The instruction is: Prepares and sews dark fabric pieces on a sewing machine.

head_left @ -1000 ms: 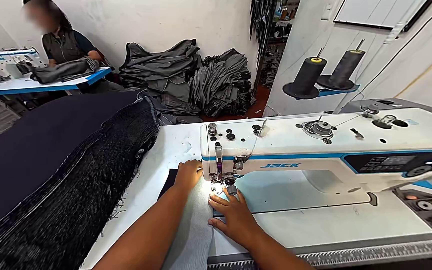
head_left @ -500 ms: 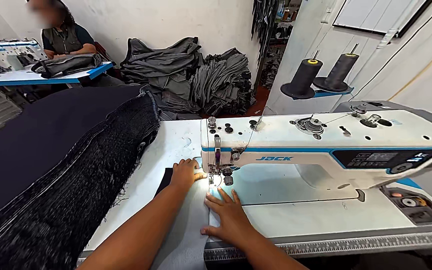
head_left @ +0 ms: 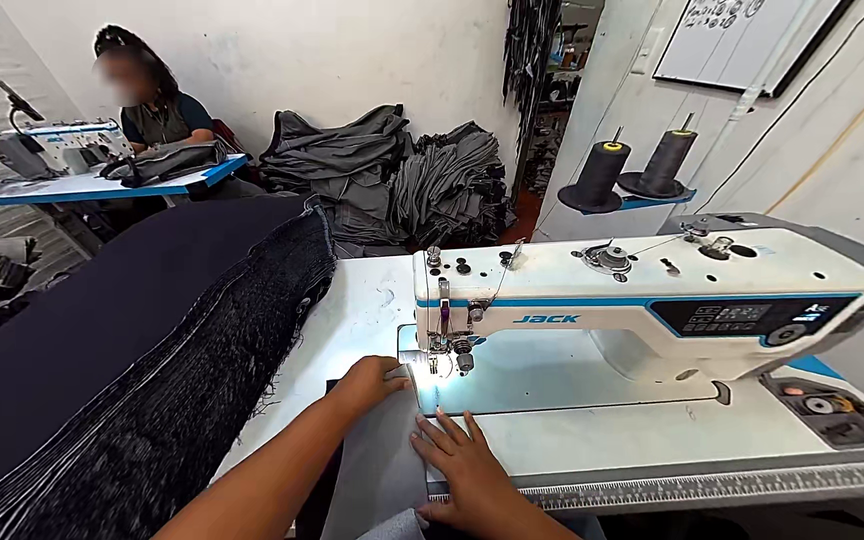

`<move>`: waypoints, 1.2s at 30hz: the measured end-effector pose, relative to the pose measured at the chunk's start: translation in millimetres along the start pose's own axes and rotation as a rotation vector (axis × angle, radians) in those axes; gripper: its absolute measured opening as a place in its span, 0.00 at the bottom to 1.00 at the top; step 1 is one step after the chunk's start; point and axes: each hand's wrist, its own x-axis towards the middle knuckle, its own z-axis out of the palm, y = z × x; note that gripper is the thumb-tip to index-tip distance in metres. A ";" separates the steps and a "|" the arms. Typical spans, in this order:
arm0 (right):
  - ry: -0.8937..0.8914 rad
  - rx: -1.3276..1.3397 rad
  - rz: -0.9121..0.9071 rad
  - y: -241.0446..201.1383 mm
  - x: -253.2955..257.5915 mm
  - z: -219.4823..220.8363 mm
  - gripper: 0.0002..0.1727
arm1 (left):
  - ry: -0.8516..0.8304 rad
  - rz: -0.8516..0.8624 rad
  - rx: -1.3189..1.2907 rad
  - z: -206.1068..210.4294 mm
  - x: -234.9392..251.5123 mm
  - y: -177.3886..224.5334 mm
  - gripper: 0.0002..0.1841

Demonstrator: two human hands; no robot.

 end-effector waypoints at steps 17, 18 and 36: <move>0.704 1.298 -0.369 -83.4 60.1 -80.1 0.10 | 0.487 0.458 -0.097 -82.6 -111.0 57.4 0.20; 0.771 1.206 -0.385 -84.5 58.8 -77.8 0.09 | 0.546 0.472 -0.079 -76.0 -108.3 57.7 0.23; 0.938 0.516 -0.529 -65.1 55.6 -109.2 0.12 | 0.841 0.455 0.271 -41.0 -115.5 86.1 0.18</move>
